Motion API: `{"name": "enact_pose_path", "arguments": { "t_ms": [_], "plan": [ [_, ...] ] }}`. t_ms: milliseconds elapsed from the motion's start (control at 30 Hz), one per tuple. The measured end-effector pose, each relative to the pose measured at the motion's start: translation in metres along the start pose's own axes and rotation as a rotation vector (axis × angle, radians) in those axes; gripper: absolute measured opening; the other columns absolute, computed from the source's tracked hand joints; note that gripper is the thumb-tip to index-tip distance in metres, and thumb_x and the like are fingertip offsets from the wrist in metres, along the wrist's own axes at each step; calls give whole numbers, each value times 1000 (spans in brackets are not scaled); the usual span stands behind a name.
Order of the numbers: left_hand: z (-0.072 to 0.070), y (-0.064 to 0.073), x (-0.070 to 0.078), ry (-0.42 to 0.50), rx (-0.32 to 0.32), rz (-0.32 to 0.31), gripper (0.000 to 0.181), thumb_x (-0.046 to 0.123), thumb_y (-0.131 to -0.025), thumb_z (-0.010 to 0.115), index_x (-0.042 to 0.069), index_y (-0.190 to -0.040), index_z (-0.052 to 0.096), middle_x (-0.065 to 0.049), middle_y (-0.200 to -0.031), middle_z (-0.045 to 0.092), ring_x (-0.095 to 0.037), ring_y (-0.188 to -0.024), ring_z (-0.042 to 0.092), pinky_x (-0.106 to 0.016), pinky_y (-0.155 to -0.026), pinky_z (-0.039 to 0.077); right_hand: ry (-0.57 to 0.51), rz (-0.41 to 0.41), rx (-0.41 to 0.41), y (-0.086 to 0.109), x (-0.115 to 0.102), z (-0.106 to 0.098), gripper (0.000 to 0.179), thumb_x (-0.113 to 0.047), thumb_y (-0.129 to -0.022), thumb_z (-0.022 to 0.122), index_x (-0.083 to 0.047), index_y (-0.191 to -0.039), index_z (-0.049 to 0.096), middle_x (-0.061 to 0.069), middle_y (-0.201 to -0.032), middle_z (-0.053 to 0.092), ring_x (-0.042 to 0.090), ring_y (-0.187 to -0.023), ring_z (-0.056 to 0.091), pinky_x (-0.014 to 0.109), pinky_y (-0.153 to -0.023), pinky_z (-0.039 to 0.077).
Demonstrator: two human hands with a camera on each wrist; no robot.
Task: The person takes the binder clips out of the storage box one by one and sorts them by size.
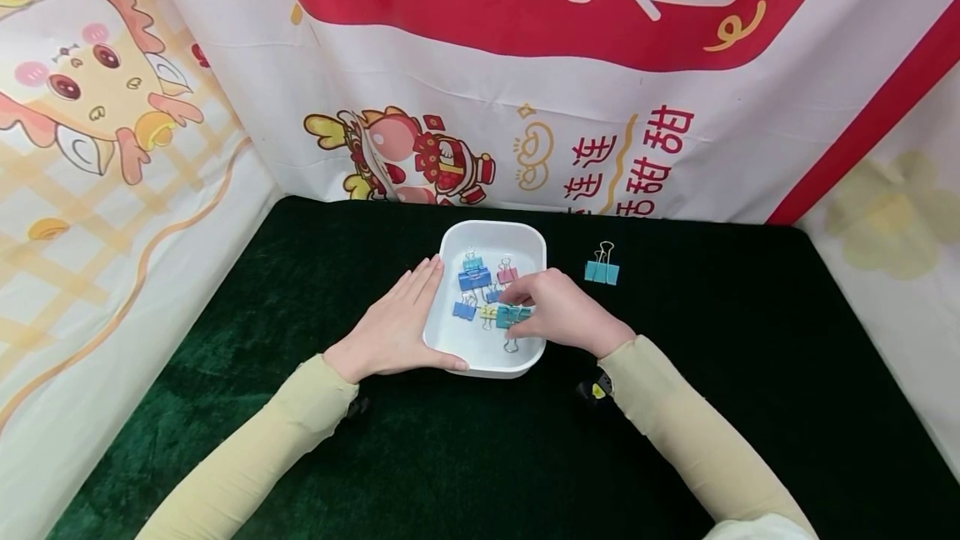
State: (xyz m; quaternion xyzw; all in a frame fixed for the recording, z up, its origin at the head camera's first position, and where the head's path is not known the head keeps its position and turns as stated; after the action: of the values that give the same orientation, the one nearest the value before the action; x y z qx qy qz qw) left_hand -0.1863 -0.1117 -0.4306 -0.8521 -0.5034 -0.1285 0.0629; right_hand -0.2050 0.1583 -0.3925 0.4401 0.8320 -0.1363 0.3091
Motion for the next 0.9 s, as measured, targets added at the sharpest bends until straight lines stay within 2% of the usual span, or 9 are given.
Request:
{"name": "enact_pose_path", "arguments": {
  "t_ms": [200,500,700,900],
  "plan": [
    [0,0,0,-11,5,1,142,98,-65,52,9,-164,2,-4,-170,-2,-17,-154,-2,-36,-123,2,79,6,-7,-1,-1,2,34,-14,-78,91,-10,-110,80,2,-108,75,19,-97,70,43,-87,59],
    [-1,-1,1,-2,10,-5,142,94,-66,59,9,-164,2,-6,-170,0,-18,-154,-1,-37,-122,2,129,-38,16,-1,-4,3,15,-9,-87,82,-12,-102,82,-1,-100,76,11,-92,71,33,-75,61],
    [0,0,1,3,0,-8,141,94,-67,59,9,-164,1,-5,-170,-2,-17,-154,-2,-36,-122,1,48,-41,31,-4,1,1,13,-9,-90,80,-10,-103,81,-2,-99,76,9,-90,71,33,-76,61],
    [1,0,0,8,1,-6,140,91,-68,61,9,-164,1,-5,-170,-3,-17,-154,-3,-36,-122,1,-51,-42,28,-11,3,-2,14,-8,-93,77,-8,-107,81,-1,-102,76,10,-90,70,35,-83,60]
  ]
}}
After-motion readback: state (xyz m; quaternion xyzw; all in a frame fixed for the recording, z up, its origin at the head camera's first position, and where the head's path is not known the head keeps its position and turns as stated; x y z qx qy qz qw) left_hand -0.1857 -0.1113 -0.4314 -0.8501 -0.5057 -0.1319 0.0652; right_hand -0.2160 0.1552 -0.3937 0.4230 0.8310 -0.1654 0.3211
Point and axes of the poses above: each hand's wrist, its own y-axis away from the middle knuckle, its own z-axis out of the palm, x = y × z, the point moved 1 cm from there along -y, towards the middle knuckle
